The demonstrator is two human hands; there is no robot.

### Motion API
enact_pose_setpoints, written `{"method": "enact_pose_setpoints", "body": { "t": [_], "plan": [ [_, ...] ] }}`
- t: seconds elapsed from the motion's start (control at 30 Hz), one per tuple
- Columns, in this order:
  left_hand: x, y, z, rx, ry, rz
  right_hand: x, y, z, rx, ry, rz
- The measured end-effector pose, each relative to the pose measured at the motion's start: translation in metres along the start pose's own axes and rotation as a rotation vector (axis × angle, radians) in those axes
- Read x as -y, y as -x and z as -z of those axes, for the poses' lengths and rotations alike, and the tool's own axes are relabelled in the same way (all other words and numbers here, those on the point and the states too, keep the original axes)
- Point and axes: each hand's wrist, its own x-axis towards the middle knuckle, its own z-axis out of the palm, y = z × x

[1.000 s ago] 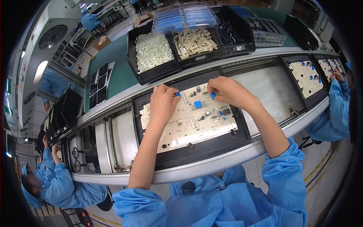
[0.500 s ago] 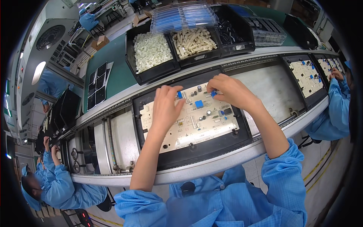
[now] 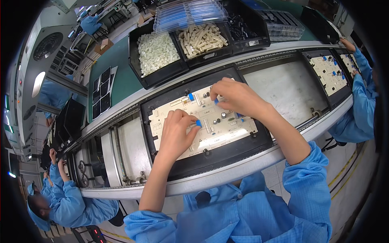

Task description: Placing and securing small electronic components onto a printed circuit board on an assembly line.

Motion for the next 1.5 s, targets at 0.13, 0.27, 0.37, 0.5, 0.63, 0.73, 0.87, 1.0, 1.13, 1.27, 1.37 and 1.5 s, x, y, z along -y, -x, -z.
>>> {"method": "enact_pose_setpoints", "body": {
  "t": [0.13, 0.27, 0.37, 0.5, 0.63, 0.73, 0.87, 1.0, 1.13, 1.27, 1.37, 1.5],
  "plan": [
    [-0.006, 0.0, -0.008, -0.061, -0.037, -0.036, 0.003, 0.005, 0.011, -0.059, 0.006, 0.024],
    [-0.009, 0.004, -0.009, -0.006, -0.066, -0.056, 0.011, 0.02, 0.024, -0.088, -0.016, 0.015],
    [-0.008, 0.005, -0.011, -0.066, -0.108, -0.055, 0.019, 0.037, 0.032, -0.003, -0.02, -0.067],
    [-0.006, 0.002, -0.01, -0.1, -0.124, -0.057, 0.019, 0.059, 0.028, 0.047, 0.01, -0.114],
    [-0.009, 0.002, -0.012, -0.07, -0.114, -0.05, 0.016, 0.067, 0.023, 0.102, 0.057, -0.178],
    [-0.01, 0.0, -0.013, -0.077, -0.129, -0.042, 0.014, 0.068, 0.02, 0.102, 0.096, -0.148],
    [-0.012, 0.003, -0.014, -0.051, -0.123, -0.048, 0.016, 0.065, 0.025, 0.107, 0.132, -0.089],
    [-0.012, 0.001, -0.015, -0.085, -0.152, -0.054, 0.025, 0.053, 0.027, 0.041, 0.078, -0.062],
    [-0.013, 0.0, -0.016, -0.074, -0.148, -0.054, 0.032, 0.027, 0.029, -0.055, 0.087, 0.027],
    [-0.015, -0.001, -0.017, -0.068, -0.132, -0.059, 0.039, 0.003, 0.019, -0.219, 0.054, 0.124],
    [-0.014, -0.001, -0.019, -0.058, -0.133, -0.057, 0.036, -0.005, 0.008, -0.287, -0.028, 0.113],
    [-0.014, 0.0, -0.022, -0.088, -0.127, -0.079, 0.027, -0.001, -0.004, -0.323, -0.122, 0.019]
  ]
}}
